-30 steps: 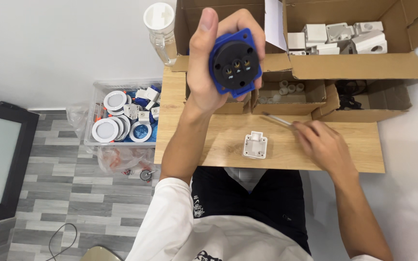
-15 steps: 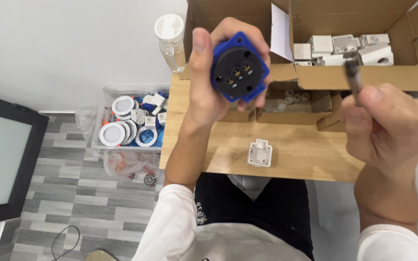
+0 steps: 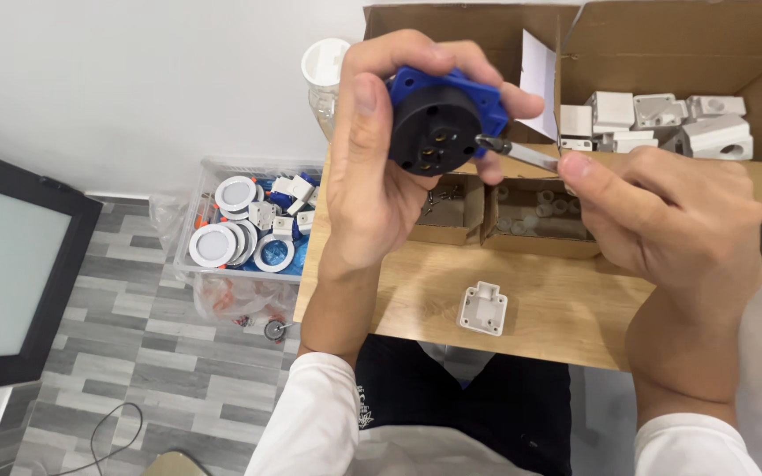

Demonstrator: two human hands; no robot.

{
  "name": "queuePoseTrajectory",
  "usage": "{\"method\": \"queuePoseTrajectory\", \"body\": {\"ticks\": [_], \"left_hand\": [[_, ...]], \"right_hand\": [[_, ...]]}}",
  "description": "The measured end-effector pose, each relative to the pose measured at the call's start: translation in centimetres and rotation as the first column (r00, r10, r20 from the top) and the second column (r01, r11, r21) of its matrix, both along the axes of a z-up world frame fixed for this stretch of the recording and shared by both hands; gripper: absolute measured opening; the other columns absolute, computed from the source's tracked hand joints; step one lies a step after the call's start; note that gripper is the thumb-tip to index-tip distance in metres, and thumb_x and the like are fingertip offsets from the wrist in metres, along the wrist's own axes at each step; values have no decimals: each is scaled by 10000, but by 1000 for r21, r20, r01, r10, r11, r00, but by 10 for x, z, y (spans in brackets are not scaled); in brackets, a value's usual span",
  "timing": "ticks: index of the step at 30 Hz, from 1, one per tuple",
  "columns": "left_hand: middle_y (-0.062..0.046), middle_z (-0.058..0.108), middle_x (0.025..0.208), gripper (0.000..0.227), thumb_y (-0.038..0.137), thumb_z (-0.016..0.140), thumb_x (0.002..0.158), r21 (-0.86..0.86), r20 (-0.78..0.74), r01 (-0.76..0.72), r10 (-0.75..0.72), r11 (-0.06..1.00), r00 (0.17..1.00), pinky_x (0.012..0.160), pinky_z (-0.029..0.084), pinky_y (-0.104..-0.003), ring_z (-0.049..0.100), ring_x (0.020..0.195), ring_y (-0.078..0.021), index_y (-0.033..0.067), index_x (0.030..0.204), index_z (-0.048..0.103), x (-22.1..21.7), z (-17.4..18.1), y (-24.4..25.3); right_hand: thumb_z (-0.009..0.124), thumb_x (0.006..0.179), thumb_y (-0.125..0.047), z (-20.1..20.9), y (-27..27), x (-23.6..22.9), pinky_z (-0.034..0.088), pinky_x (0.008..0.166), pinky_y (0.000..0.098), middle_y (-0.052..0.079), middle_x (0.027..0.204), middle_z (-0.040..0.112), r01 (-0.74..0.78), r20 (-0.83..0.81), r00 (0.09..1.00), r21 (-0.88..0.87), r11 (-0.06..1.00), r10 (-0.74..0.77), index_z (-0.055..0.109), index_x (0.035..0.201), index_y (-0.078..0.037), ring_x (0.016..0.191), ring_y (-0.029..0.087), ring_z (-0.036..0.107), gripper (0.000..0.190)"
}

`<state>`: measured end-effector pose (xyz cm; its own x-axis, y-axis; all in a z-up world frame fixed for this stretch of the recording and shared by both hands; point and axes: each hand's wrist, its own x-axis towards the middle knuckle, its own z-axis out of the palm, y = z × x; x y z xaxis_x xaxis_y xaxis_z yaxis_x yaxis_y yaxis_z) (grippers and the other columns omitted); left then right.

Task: The person uses a screwdriver to tighten screws on a blue electrical socket and a white wall plate. They repeatedly assemble the two parts, secure them with screws, and then disassemble them to repeat the process.

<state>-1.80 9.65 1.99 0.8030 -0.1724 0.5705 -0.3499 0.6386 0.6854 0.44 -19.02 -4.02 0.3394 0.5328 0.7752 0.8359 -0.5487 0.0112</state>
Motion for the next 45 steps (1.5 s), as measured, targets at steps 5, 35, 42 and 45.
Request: {"method": "queuePoseTrajectory", "body": {"ticks": [5, 35, 42, 45], "left_hand": [[-195, 657, 1438, 415, 491, 436, 1264, 88, -28, -91, 94, 992, 995, 840, 682, -373, 783, 1341, -395, 154, 1477, 550, 0, -2, -5], [-156, 633, 1052, 341, 477, 353, 1198, 184, 210, -242, 202, 953, 957, 537, 474, -272, 684, 842, -236, 163, 1153, 479, 20, 1, -15], [-163, 638, 1104, 313, 441, 339, 1212, 106, 232, -275, 245, 956, 941, 553, 508, -283, 688, 881, -248, 164, 1165, 476, 21, -2, -19], [-177, 624, 1096, 321, 455, 377, 1201, 54, 190, -269, 254, 962, 948, 542, 467, -295, 678, 873, -270, 153, 1159, 477, 21, 0, -14]], "right_hand": [[771, 1242, 106, -3, -10, 4, 387, 601, 379, 66, 801, 577, 50, 13, 999, -64, 997, -49, 832, 1456, -111, 644, 242, 426, 311], [687, 1160, 119, 15, 1, 5, 341, 563, 377, 64, 747, 400, -189, -272, 946, -21, 982, 176, 712, 1459, -22, 653, 248, 315, 331], [747, 1219, 84, 8, -6, -9, 328, 562, 354, 42, 812, 496, 55, -151, 986, -105, 993, -71, 782, 1489, -161, 677, 238, 397, 367], [813, 1231, 88, 5, -9, -13, 310, 559, 352, 50, 770, 450, 119, -72, 990, -71, 990, -124, 850, 1440, -152, 665, 243, 380, 320]]}}
